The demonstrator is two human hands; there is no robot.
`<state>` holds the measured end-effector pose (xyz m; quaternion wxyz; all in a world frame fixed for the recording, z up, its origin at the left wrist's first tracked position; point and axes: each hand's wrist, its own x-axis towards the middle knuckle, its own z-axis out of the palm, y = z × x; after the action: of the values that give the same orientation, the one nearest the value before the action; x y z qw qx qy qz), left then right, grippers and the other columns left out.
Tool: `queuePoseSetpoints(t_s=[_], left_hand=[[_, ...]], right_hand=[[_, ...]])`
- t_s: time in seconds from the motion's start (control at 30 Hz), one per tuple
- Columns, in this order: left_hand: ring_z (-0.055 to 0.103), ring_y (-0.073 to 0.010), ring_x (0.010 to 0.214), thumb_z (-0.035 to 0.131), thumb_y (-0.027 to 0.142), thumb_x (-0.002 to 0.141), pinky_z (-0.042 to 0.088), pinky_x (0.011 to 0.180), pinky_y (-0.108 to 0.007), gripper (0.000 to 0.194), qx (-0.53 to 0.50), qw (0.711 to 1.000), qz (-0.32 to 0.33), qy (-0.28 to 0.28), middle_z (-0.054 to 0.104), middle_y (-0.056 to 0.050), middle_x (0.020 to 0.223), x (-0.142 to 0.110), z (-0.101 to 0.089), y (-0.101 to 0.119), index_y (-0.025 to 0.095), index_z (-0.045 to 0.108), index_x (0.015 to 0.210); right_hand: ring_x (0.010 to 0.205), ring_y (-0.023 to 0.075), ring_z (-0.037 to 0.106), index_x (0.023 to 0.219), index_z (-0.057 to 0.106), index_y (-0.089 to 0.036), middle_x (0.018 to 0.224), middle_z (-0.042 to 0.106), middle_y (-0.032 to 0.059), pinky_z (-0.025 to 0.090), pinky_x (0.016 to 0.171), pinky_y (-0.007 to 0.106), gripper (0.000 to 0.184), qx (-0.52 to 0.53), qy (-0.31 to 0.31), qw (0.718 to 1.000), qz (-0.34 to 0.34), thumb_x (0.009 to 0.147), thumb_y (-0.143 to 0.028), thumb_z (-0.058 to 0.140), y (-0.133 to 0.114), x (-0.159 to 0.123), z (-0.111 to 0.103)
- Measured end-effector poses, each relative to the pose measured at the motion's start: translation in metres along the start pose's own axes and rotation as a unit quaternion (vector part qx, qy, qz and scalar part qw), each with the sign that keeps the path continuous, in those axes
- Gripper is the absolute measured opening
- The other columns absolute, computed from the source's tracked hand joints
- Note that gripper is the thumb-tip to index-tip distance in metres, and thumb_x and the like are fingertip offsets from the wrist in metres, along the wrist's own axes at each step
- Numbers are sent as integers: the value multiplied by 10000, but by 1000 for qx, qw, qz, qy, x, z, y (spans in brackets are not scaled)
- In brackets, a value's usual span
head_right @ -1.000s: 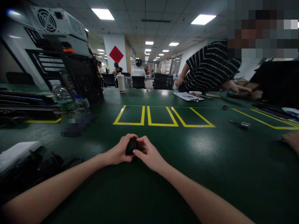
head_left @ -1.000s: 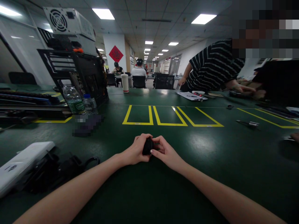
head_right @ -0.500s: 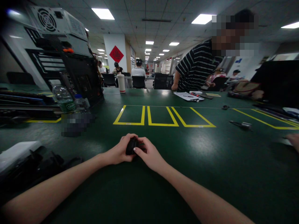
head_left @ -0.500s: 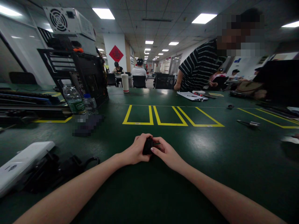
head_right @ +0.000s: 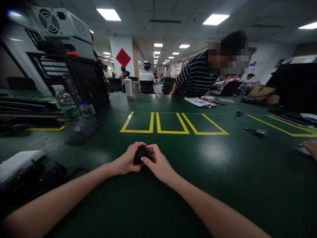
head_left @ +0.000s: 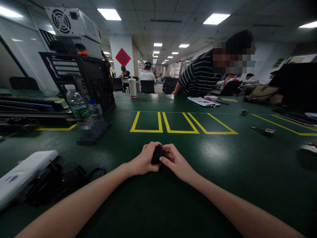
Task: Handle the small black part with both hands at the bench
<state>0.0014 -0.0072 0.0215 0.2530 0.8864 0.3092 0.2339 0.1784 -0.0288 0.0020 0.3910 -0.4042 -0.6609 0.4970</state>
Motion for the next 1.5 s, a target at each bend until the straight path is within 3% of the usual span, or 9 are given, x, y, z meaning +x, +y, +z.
queuePoseSetpoints(t_s=[0.23,0.47,0.67,1.07,1.33,1.5], left_hand=[[411,-272,1048,608,165,657,368,865,-430,604,-15,1000,-15,-2,406,-82,1148,-1,0,0,223,313,1181],[411,-256,1037,614,179,658,362,876,-405,622,4,1000,-5,12,400,-88,1149,0,4,-3,201,292,1189],[421,-262,1033,608,159,646,351,879,-426,623,11,1000,-2,9,414,-86,1126,2,4,-3,207,293,1182],[413,-249,1034,600,184,681,370,877,-403,603,5,1000,-1,-2,389,-90,1138,0,2,-1,205,273,1188],[412,-251,1030,597,196,683,371,877,-401,596,6,1000,-2,-1,400,-90,1122,1,2,-1,192,280,1187],[409,-256,1034,603,167,652,368,874,-413,624,16,1000,-1,6,392,-99,1131,2,6,-5,180,274,1182]], right_hand=[[980,177,530,1004,440,-225,1041,509,21,471,828,363,246,8,-30,999,-9,778,-214,537,-2,-1,-2],[954,177,554,964,440,-232,1009,516,14,483,794,355,179,28,-21,999,-12,799,-236,509,2,0,-1],[1008,178,514,1078,422,-225,1091,486,35,449,865,368,296,-5,-1,1000,-6,796,-225,510,0,1,-1],[965,181,553,966,450,-238,1017,525,11,474,816,370,185,38,-22,999,-2,794,-248,520,1,0,-3],[1020,181,511,1078,417,-228,1108,475,40,443,872,373,286,2,-8,1000,7,804,-228,497,-3,-1,-2],[1032,188,502,1001,441,-235,1047,479,14,467,827,353,295,-6,-18,999,-31,744,-161,565,0,-3,-3]])
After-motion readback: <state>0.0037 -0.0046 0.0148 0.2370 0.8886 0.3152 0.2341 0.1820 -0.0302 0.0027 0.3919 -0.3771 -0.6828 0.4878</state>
